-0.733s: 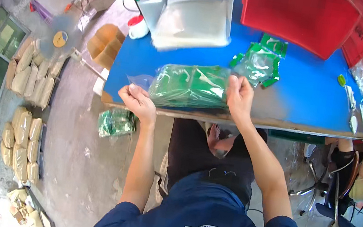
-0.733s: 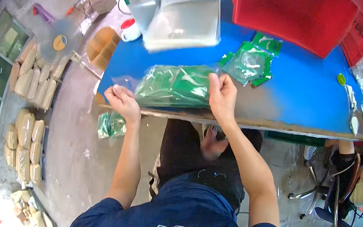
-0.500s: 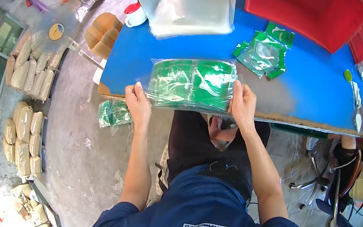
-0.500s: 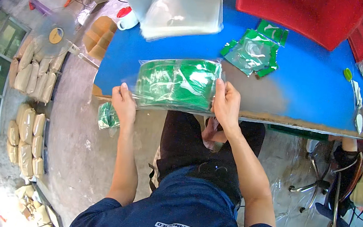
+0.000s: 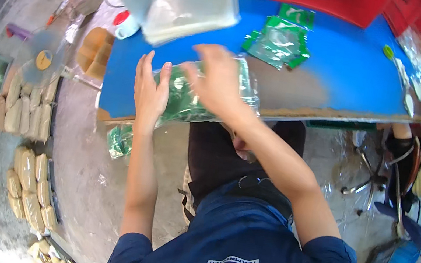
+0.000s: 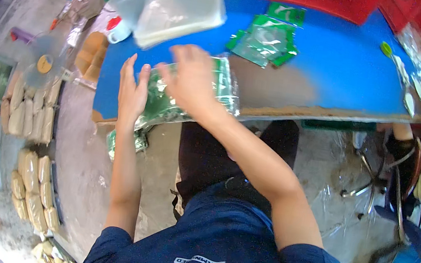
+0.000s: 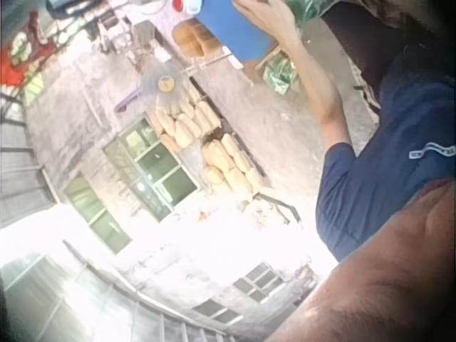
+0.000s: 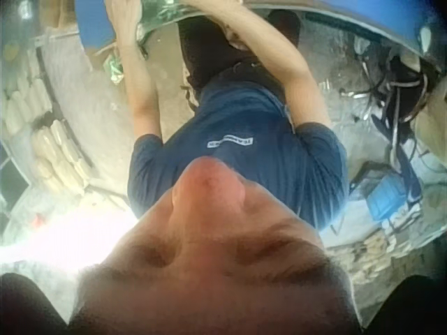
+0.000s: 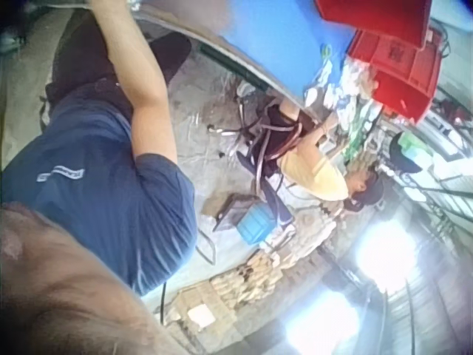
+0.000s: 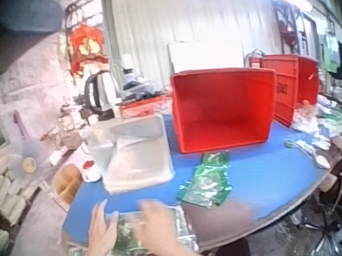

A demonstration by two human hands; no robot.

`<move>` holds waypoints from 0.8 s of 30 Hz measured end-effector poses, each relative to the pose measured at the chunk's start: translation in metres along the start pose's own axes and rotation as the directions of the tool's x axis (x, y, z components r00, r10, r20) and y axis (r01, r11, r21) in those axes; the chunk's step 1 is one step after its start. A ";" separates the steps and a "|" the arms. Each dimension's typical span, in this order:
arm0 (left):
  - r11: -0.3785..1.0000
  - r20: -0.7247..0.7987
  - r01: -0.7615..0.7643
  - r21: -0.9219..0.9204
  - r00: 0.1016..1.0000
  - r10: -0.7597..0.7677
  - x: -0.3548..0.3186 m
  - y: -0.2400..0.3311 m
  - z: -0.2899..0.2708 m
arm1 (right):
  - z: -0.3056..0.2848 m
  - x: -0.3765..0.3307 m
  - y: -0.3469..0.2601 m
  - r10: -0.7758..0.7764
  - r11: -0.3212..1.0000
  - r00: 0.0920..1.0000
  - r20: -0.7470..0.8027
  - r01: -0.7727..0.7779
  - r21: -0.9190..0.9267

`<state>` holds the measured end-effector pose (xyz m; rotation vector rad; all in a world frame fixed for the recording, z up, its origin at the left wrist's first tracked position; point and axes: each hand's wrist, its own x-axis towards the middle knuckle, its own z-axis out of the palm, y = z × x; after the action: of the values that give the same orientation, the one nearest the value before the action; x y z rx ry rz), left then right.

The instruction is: The recorder is seen counting and placing small green packets into clear plastic bags in a manufacturing setting.

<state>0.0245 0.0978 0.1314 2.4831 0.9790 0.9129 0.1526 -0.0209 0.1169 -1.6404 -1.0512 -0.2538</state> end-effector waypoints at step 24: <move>-0.256 0.507 0.459 -0.851 0.588 -0.630 -0.189 -0.059 0.052 | -0.013 -0.034 0.035 0.407 0.859 0.846 0.345 -0.483 0.171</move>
<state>-0.0760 0.0053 -0.0205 0.5347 0.8618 0.8680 0.1633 -0.0490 0.0764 -1.6655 -0.8401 0.4403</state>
